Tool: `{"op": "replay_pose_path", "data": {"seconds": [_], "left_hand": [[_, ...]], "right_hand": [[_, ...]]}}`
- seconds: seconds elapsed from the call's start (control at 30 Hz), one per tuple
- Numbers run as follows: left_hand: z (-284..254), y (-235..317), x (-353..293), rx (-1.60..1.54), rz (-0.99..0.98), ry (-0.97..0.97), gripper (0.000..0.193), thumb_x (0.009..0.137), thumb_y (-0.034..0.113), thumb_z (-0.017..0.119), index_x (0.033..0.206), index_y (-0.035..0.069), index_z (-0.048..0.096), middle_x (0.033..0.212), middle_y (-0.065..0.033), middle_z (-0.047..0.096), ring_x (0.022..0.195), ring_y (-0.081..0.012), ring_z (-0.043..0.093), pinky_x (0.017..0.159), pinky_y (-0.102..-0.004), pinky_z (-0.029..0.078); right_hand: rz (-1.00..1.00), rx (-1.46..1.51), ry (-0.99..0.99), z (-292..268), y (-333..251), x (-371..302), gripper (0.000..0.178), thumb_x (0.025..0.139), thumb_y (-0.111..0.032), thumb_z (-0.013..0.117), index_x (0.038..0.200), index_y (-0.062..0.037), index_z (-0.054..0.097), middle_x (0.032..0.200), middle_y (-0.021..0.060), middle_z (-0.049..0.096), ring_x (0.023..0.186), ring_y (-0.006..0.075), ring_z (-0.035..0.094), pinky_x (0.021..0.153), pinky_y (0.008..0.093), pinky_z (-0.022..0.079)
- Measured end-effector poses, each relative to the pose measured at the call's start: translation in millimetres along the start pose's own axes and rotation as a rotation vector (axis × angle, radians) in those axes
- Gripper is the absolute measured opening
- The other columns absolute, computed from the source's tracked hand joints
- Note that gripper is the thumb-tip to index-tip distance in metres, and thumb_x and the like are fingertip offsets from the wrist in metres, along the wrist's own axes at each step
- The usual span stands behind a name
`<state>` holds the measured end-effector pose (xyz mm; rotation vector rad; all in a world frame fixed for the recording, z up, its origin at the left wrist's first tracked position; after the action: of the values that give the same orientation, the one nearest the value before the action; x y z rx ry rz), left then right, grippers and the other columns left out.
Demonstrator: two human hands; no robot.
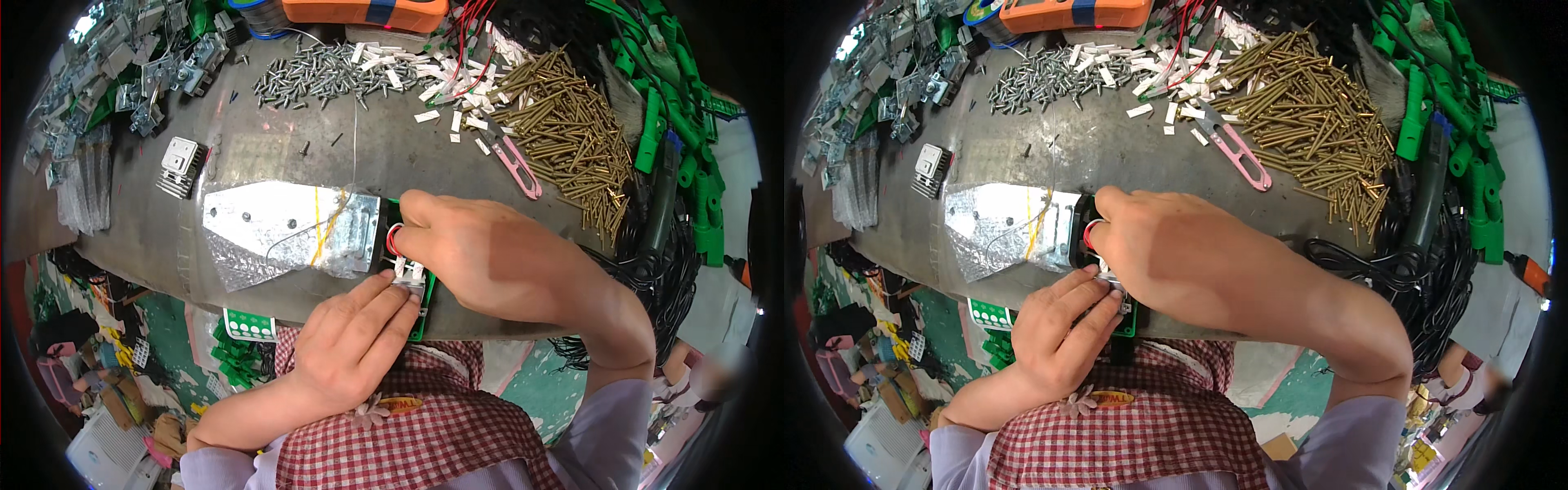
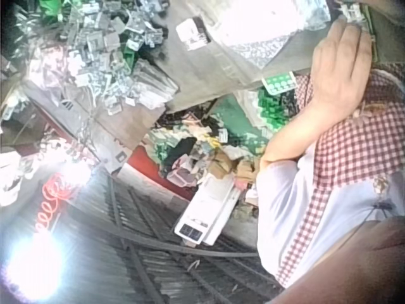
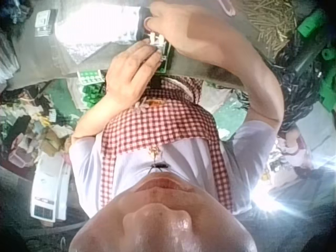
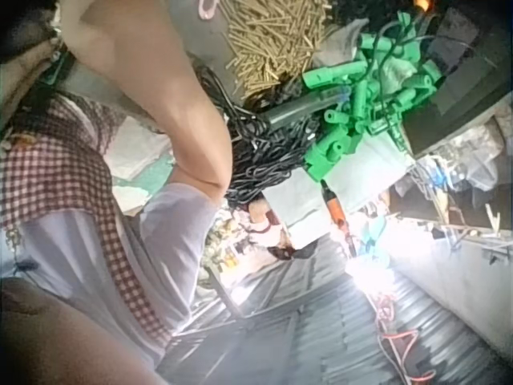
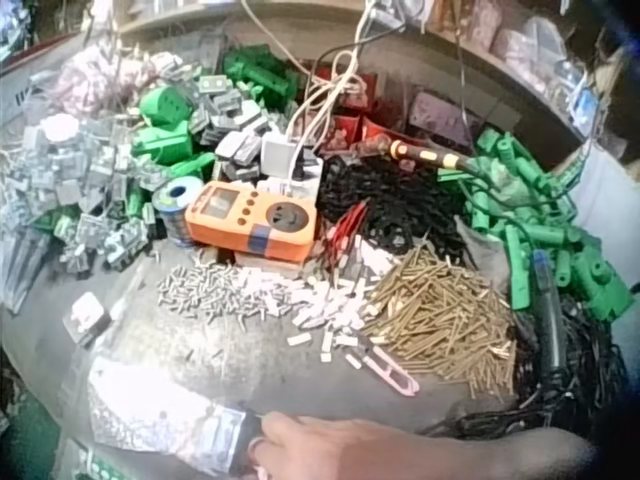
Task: The person assembles a heating tool by soldering wires and internal components into the plastic handle casing using a soldering iron, closing the housing, and driving screws with a power screwdriver.
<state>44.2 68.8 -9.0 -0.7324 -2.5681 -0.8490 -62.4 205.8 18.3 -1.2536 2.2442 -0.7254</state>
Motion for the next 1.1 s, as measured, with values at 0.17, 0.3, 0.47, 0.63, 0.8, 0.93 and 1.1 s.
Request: {"op": "replay_pose_path", "data": {"seconds": [0.17,0.3,0.47,0.63,0.8,0.93,1.1], "left_hand": [[0,1,2,0.036,0.019,-0.025,0.027,0.074,0.009,0.060,0.098,-0.001,0.065,0.102,-0.0114,0.063,0.097,-0.0270,0.064,0.069,-0.0305,0.050],[-3,4,5,0.050,0.026,-0.051,0.027,0.074,0.009,0.059,0.099,-0.001,0.065,0.103,-0.0116,0.063,0.098,-0.0270,0.063,0.070,-0.0312,0.050],[-6,5,7,0.091,0.023,-0.125,0.028,0.074,0.011,0.059,0.099,-0.001,0.065,0.106,-0.0110,0.061,0.101,-0.0262,0.061,0.074,-0.0316,0.049],[-7,6,9,0.090,0.025,-0.129,0.026,0.073,0.011,0.063,0.097,0.001,0.066,0.103,-0.0099,0.062,0.099,-0.0256,0.062,0.073,-0.0320,0.048],[-9,8,11,0.104,0.020,-0.134,0.023,0.072,0.009,0.067,0.094,0.003,0.067,0.099,-0.0088,0.063,0.097,-0.0251,0.063,0.071,-0.0325,0.047],[-7,6,8,0.118,0.032,-0.146,0.026,0.073,0.011,0.063,0.098,0.002,0.066,0.103,-0.0093,0.061,0.100,-0.0249,0.061,0.074,-0.0330,0.047],[-6,7,9,0.124,0.045,-0.161,0.028,0.076,0.013,0.058,0.101,0.001,0.064,0.106,-0.0100,0.060,0.104,-0.0249,0.059,0.078,-0.0338,0.047]], "right_hand": [[0.060,0.036,-0.016,-3,-1,-2,0.014,0.085,-0.007,0.048,0.088,0.0061,0.051,0.087,0.0198,0.051,0.080,0.0364,0.059,0.071,0.0421,0.046],[0.137,0.111,-0.021,-5,2,-1,0.011,0.084,-0.004,0.054,0.090,0.0039,0.048,0.089,0.0192,0.054,0.083,0.0366,0.060,0.071,0.0420,0.046],[0.170,0.328,0.150,-8,10,-4,0.018,0.081,-0.001,0.063,0.096,-0.0001,0.054,0.091,0.0138,0.058,0.077,0.0275,0.060,0.067,0.0365,0.047],[0.281,0.272,0.349,4,11,-27,0.020,0.081,-0.007,0.065,0.099,-0.0035,0.058,0.093,0.0130,0.059,0.082,0.0300,0.060,0.070,0.0385,0.048],[0.069,0.014,0.593,27,-3,-16,0.032,0.076,-0.010,0.069,0.106,-0.0036,0.059,0.099,0.0101,0.057,0.087,0.0267,0.057,0.075,0.0357,0.048],[-0.003,-0.106,0.653,37,0,-9,0.028,0.073,-0.010,0.068,0.098,-0.0025,0.060,0.096,0.0079,0.055,0.087,0.0244,0.054,0.074,0.0355,0.047],[0.025,-0.259,0.556,27,-8,-5,0.022,0.072,-0.004,0.070,0.092,-0.0004,0.061,0.096,0.0077,0.056,0.084,0.0263,0.053,0.071,0.0363,0.045]]}}
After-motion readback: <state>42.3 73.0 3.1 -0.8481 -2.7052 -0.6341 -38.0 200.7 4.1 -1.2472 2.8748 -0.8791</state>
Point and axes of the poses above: each hand's wrist, its own x-axis towards the middle knuckle, its own z-axis out of the palm, y = z × x, the point moved 3 cm from there along x, towards the middle knuckle
